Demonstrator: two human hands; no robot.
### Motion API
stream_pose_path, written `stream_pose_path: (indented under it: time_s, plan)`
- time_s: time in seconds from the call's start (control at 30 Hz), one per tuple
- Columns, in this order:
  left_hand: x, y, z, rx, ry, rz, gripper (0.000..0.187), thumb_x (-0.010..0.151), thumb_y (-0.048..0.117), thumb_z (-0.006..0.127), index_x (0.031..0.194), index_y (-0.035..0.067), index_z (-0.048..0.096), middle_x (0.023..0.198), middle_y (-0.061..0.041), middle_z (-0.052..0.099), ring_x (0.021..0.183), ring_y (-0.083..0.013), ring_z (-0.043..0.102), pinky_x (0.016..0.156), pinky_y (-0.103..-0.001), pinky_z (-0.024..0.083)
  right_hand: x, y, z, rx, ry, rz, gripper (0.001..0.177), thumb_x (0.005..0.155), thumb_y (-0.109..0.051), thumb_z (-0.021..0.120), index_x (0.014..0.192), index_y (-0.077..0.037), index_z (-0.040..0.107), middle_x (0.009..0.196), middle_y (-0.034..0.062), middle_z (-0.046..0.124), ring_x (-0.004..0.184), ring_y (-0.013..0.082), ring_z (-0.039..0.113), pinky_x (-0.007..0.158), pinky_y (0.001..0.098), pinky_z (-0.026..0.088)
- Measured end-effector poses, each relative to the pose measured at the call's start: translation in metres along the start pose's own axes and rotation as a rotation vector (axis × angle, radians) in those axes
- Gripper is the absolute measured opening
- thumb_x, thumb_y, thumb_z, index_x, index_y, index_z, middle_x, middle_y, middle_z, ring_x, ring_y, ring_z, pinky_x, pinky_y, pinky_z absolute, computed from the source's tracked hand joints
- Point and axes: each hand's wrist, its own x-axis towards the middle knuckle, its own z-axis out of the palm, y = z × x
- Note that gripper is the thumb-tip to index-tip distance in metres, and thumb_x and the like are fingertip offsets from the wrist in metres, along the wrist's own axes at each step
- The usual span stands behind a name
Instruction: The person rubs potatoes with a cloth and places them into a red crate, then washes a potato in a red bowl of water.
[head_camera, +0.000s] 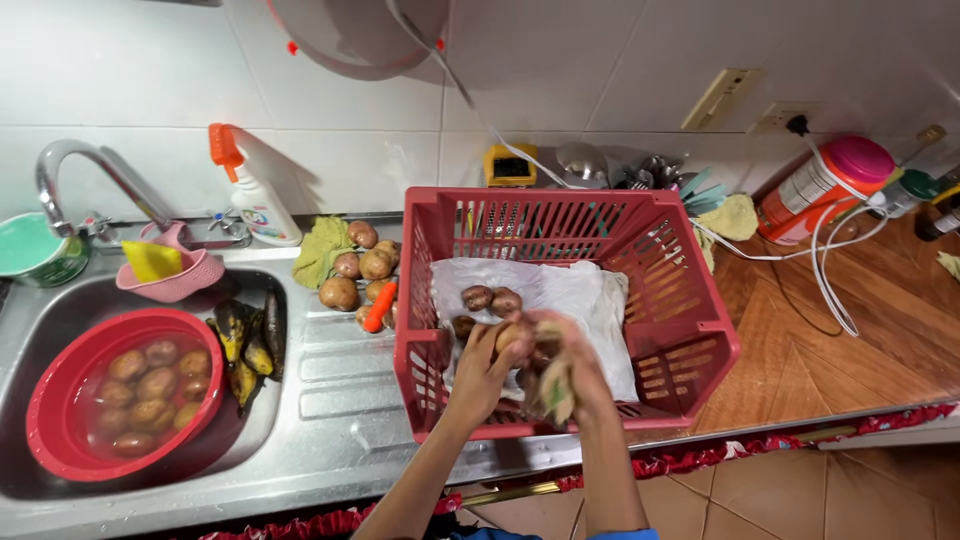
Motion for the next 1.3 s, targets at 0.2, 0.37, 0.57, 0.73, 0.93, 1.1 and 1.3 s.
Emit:
stream_pose_path:
  time_s: [0.2,0.37,0.57,0.73,0.93,1.1,1.3]
  plan:
    - [0.004,0.0,-0.021,0.033,0.341,0.015,0.043,0.101,0.014,0.053,0.142,0.003,0.051,0.107,-0.023,0.071,0.081,-0.0342,0.075,0.063,-0.035,0.065,0.107,0.085,-0.057,-0.406,0.035,-0.208,0.049,0.089,-0.027,0.078,0.135,-0.016,0.064,0.12,0.0149,0.066,0.106,0.025,0.062,0.09,0.0386,0.054]
    - [-0.009,-0.031,-0.11,0.009,0.566,0.009,0.029,0.101,0.007,0.048,0.123,0.011,0.066,0.083,-0.012,0.071,0.057,-0.0217,0.07,0.047,-0.029,0.057,0.166,0.112,-0.068,-0.703,0.188,-0.145,0.045,0.09,-0.031,0.071,0.134,-0.025,0.065,0.127,0.0132,0.069,0.117,0.0269,0.062,0.099,0.0392,0.049]
    - [0.015,-0.149,-0.209,0.553,0.646,-0.22,0.018,0.1,0.015,0.053,0.107,0.021,0.068,0.086,-0.002,0.069,0.069,-0.023,0.072,0.061,-0.037,0.057,0.064,0.033,0.02,-0.658,-0.002,-0.257,0.056,0.1,-0.011,0.038,0.155,-0.019,0.037,0.152,0.0222,0.043,0.144,0.0464,0.033,0.118,0.0645,0.022]
    - [0.07,-0.211,-0.242,0.808,0.426,-0.361,0.035,0.096,0.03,0.061,0.131,0.025,0.061,0.127,-0.003,0.056,0.112,-0.0359,0.063,0.087,-0.048,0.059,0.018,-0.007,0.064,-1.025,-0.099,-0.394,0.074,0.088,-0.003,0.041,0.159,-0.022,0.032,0.15,0.0318,0.035,0.142,0.0562,0.029,0.119,0.0634,0.02]
    - [0.105,-0.227,-0.236,0.77,0.097,-0.454,0.076,0.084,0.046,0.079,0.149,0.024,0.047,0.147,-0.011,0.043,0.131,-0.0473,0.048,0.103,-0.057,0.052,-0.043,-0.048,0.105,-0.72,0.032,-0.124,0.076,0.085,-0.006,0.046,0.158,-0.023,0.033,0.165,0.031,0.011,0.152,0.0535,0.003,0.112,0.0789,0.001]
    - [0.079,-0.245,-0.233,0.596,0.29,-0.463,0.069,0.073,0.029,0.091,0.13,0.024,0.051,0.13,-0.014,0.047,0.12,-0.0487,0.059,0.104,-0.053,0.052,-0.034,-0.03,0.082,-0.258,-0.218,-0.304,0.099,0.062,0.004,0.047,0.16,-0.006,0.031,0.144,0.0329,0.044,0.134,0.0431,0.041,0.106,0.0603,0.038]
    - [0.012,-0.226,-0.247,0.255,0.564,-0.304,0.078,0.063,0.026,0.095,0.122,0.018,0.043,0.115,-0.027,0.058,0.115,-0.0521,0.06,0.102,-0.055,0.048,-0.049,-0.025,0.139,-0.284,-0.515,-0.551,0.1,0.068,0.006,0.071,0.158,-0.002,0.027,0.129,0.0249,0.058,0.113,0.0309,0.061,0.096,0.0469,0.049]
